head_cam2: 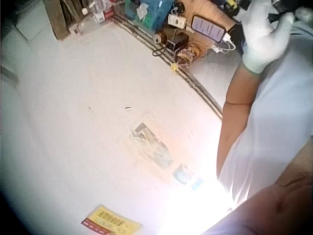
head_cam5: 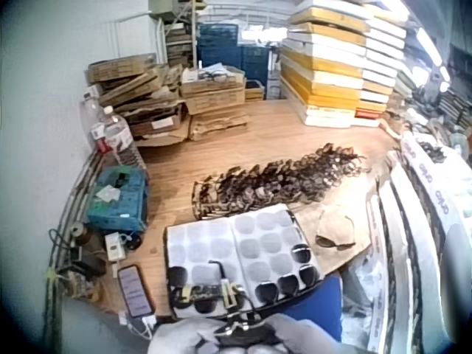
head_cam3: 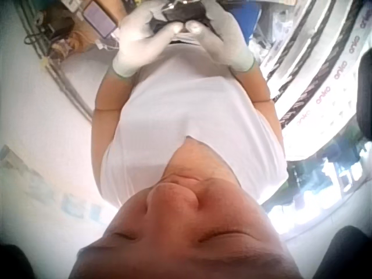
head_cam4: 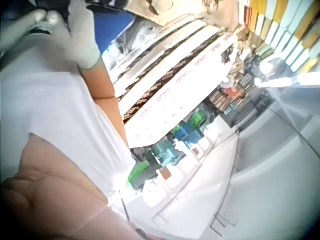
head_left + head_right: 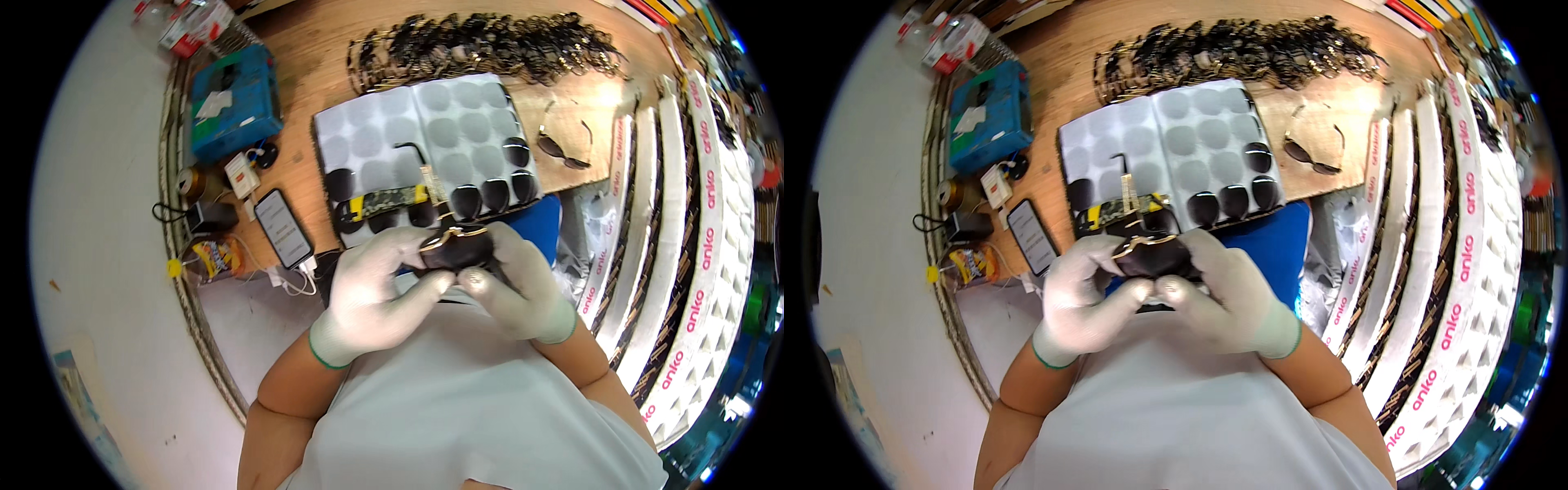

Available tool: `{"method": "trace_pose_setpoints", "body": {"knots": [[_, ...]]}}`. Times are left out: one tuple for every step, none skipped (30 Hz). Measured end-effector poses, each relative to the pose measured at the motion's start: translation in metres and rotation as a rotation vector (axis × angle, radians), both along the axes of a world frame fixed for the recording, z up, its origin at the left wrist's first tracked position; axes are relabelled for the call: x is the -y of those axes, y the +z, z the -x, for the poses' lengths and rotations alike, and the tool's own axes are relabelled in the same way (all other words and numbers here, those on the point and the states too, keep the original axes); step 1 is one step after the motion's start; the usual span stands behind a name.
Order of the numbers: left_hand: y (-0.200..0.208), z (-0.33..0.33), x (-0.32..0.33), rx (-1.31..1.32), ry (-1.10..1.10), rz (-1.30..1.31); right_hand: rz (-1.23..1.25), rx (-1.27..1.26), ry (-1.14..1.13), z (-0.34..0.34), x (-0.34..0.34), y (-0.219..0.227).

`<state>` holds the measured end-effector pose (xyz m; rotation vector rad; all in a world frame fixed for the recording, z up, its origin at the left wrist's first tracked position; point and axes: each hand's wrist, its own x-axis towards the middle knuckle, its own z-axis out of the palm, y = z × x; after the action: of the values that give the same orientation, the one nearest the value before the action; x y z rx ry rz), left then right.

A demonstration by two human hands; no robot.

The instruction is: The person assembles sunglasses by attaching lenses to frames and securing them with a cord. They handle multiple lens and frame components, repeatedly attaching and adjusting parts while working at a cluttered table.

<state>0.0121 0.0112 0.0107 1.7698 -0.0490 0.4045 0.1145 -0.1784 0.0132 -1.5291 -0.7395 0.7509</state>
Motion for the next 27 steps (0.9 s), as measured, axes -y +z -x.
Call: {"method": "trace_pose_setpoints", "body": {"knots": [[-0.006,0.0,0.001,-0.012,-0.032,0.069,0.027,0.005,0.014,-0.002,0.002,0.003],[-0.003,-0.002,-0.003,0.014,-0.062,-0.039,0.05,0.005,0.025,-0.002,0.002,0.004],[-0.001,0.002,-0.004,-0.06,-0.106,0.108,0.061,-0.001,0.041,-0.002,0.001,0.004],[0.0,0.004,-0.003,-0.127,-0.159,0.263,0.064,-0.044,0.032,0.0,0.002,0.004],[0.003,0.002,-0.004,-0.13,-0.141,0.231,0.072,-0.005,0.015,0.002,0.001,0.004],[0.001,0.003,-0.003,-0.098,-0.095,0.151,0.079,0.034,-0.002,0.004,-0.001,0.004],[-0.002,0.003,-0.001,-0.065,-0.05,0.073,0.087,0.075,-0.021,0.006,-0.002,0.004],[-0.003,0.002,0.001,-0.033,-0.006,-0.005,0.068,0.06,-0.033,0.006,-0.003,0.002],[0.002,0.002,0.003,-0.067,-0.005,0.068,0.05,0.045,-0.046,0.005,-0.002,0.0],[0.003,0.0,0.002,-0.059,-0.033,0.116,0.028,0.03,-0.058,0.004,-0.002,-0.001],[0.003,-0.002,0.001,-0.052,-0.061,0.163,0.067,-0.057,-0.032,0.0,0.0,0.003],[0.004,-0.002,-0.001,-0.044,-0.088,0.21,0.046,-0.161,0.04,-0.006,0.001,0.008],[0.007,-0.001,-0.004,-0.108,-0.151,0.271,0.023,-0.265,0.108,-0.014,0.002,0.011],[0.011,-0.001,-0.008,-0.108,-0.2,0.196,0.002,-0.37,0.168,-0.02,0.001,0.017],[0.014,-0.002,-0.013,-0.109,-0.249,0.12,-0.006,-0.336,0.229,-0.023,-0.001,0.025],[0.016,-0.002,-0.016,-0.109,-0.288,0.04,0.071,-0.259,0.433,-0.039,0.005,0.028],[0.016,-0.006,-0.012,-0.026,-0.279,0.097,0.04,-0.387,0.553,-0.046,0.007,0.025],[0.012,-0.004,-0.008,0.014,-0.266,0.149,0.008,-0.516,0.673,-0.05,0.007,0.022],[0.01,-0.006,-0.009,0.047,-0.246,0.108,0.039,-0.526,0.661,-0.051,0.006,0.023],[0.009,-0.007,-0.011,0.08,-0.227,0.068,0.069,-0.536,0.646,-0.05,0.003,0.027],[0.011,-0.009,-0.016,0.058,-0.209,0.007,0.1,-0.546,0.629,-0.049,0.0,0.029],[0.011,-0.011,-0.019,0.038,-0.203,-0.043,0.076,-0.303,0.626,-0.052,-0.002,0.02],[-0.001,-0.011,-0.018,0.071,-0.107,-0.008,0.072,-0.112,0.582,-0.052,-0.007,0.015],[-0.003,-0.012,-0.02,0.067,-0.061,-0.008,0.071,0.078,0.535,-0.048,-0.014,0.01],[-0.003,-0.015,-0.022,0.054,-0.067,-0.005,0.06,0.152,0.412,-0.04,-0.019,0.001],[-0.002,-0.017,-0.023,0.041,-0.067,-0.008,0.046,0.229,0.296,-0.033,-0.024,-0.007],[-0.006,-0.021,-0.023,-0.001,-0.048,-0.004,0.055,0.249,0.202,-0.029,-0.026,-0.011]]}}
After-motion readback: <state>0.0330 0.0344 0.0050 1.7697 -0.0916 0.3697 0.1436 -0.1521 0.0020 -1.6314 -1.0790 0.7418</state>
